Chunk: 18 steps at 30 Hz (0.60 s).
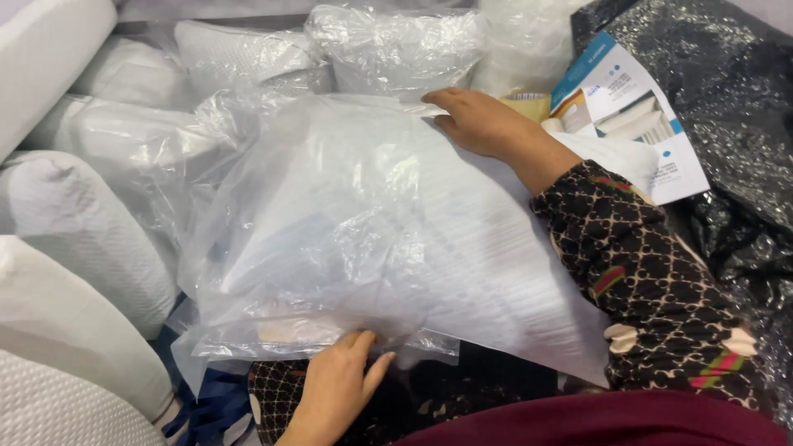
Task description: Cleaning a pillow using a lint roller and then placing it into a plastic bag for packaging.
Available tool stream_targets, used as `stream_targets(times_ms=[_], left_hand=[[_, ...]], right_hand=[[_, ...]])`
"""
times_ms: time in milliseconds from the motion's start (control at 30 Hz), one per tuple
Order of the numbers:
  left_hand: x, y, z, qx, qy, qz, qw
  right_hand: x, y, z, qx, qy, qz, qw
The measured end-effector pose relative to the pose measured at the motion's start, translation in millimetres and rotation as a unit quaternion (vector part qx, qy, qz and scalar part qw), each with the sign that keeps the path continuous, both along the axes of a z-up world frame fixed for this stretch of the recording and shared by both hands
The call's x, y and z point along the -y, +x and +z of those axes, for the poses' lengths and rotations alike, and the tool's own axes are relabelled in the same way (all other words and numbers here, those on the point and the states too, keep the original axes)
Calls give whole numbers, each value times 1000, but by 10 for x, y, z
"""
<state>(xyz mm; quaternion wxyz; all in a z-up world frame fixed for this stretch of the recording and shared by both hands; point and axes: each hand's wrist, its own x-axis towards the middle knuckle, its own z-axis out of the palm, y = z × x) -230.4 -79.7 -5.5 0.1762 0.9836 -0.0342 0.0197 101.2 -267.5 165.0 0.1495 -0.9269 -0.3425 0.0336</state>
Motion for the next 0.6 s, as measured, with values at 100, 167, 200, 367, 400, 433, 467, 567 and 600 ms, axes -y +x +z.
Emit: stream_targets(times_ms=[100, 167, 200, 367, 400, 433, 467, 567, 600], left_hand=[[-6, -17, -26, 20, -26, 2, 999], [5, -35, -46, 3, -33, -4, 999], [26, -13, -39, -21, -59, -8, 998], [144, 16, 88, -5, -124, -31, 992], [165, 34, 91, 24, -137, -44, 989], [191, 52, 94, 54, -150, -57, 986], [200, 53, 124, 53, -154, -53, 985], [220, 66, 219, 61, -190, -46, 979], [223, 71, 254, 49, -199, -39, 978]], right_hand=[[-296, 12, 164, -69, -46, 3, 997], [-422, 31, 160, -110, -78, 2, 991], [-472, 78, 145, -119, -90, -3, 989], [-474, 699, -381, -50, -111, 50, 991], [-437, 735, -407, -46, -106, 25, 993], [-395, 773, -431, -41, -100, 1, 994], [-349, 755, -406, -42, -105, 5, 994], [-220, 763, -366, -56, -58, -41, 996], [-178, 794, -381, -76, -81, -68, 991]])
